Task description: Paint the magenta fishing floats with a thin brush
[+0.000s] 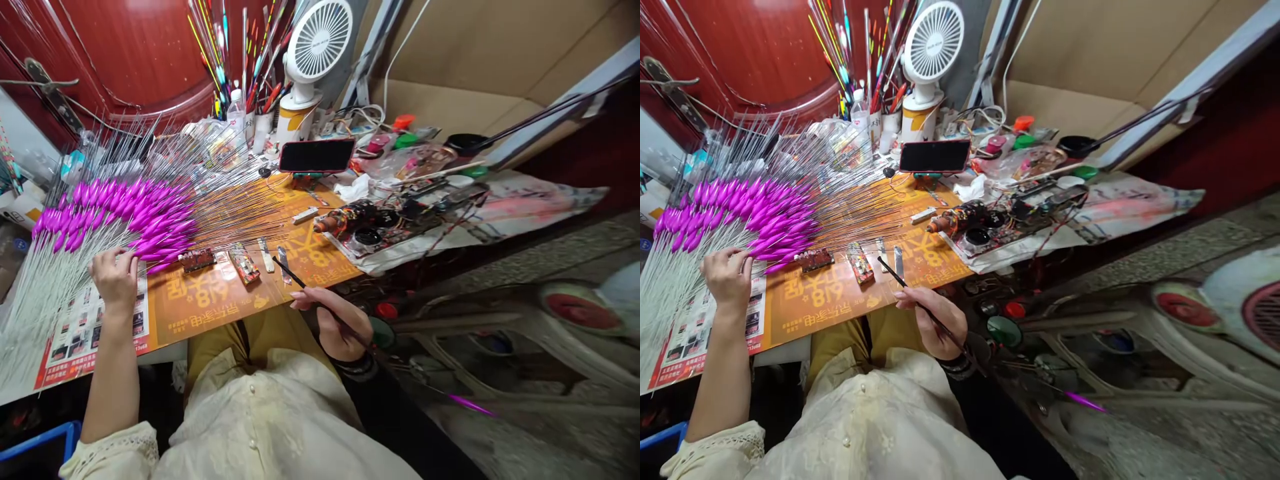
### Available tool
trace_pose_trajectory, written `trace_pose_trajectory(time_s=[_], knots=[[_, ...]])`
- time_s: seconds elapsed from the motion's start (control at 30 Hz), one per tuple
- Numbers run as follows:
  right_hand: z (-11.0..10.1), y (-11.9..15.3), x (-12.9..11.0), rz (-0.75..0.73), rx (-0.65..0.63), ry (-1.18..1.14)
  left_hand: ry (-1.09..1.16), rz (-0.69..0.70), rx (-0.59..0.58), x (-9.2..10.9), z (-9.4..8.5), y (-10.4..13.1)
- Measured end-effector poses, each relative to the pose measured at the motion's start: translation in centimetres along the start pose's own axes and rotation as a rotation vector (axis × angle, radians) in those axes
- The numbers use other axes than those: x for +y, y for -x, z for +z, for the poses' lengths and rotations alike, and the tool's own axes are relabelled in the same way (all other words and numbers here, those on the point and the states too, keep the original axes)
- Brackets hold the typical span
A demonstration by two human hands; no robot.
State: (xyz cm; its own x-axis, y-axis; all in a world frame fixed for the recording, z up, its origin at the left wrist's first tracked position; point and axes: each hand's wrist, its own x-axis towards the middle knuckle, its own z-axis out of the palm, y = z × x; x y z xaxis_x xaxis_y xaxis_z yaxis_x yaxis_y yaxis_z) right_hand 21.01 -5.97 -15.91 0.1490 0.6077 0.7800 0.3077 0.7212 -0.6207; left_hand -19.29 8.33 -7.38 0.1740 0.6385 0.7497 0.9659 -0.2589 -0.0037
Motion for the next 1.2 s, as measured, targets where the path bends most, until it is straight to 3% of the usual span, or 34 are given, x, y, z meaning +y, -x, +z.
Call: trace_pose_trajectory(time_s=[0.17, 0.33, 0.57, 0.7, 0.87, 1.0, 1.2], knots=[[-1.0, -0.5, -0.3, -0.088, -0.042, 0.037, 0.132, 0.071, 0.068, 2.7, -1.7, -0.1], [-1.8, -1.0, -0.2, -0.318, -0.069, 0.141, 0.204, 0.21, 0.03, 5.9, -2.3, 2.3], [-1.4, -2.2, 1.3, -0.367, -0.071, 0.302, 0.21, 0.282, -0.043, 6.1, -1.5, 6.1], [-0.4, -2.9, 3.4, -0.329, -0.042, 0.372, 0.212, 0.278, -0.066, 5.7, -1.2, 6.8], [0.8, -3.6, 5.7, -0.135, 0.027, 0.481, 0.209, 0.263, -0.059, 5.6, -0.9, 7.0], [1.4, -4.0, 6.4, -0.006, -0.005, 0.511, 0.205, 0.257, -0.062, 5.5, -0.7, 7.1], [1.5, -4.2, 6.6, 0.068, -0.044, 0.584, 0.239, 0.218, -0.059, 5.4, -0.3, 7.1]])
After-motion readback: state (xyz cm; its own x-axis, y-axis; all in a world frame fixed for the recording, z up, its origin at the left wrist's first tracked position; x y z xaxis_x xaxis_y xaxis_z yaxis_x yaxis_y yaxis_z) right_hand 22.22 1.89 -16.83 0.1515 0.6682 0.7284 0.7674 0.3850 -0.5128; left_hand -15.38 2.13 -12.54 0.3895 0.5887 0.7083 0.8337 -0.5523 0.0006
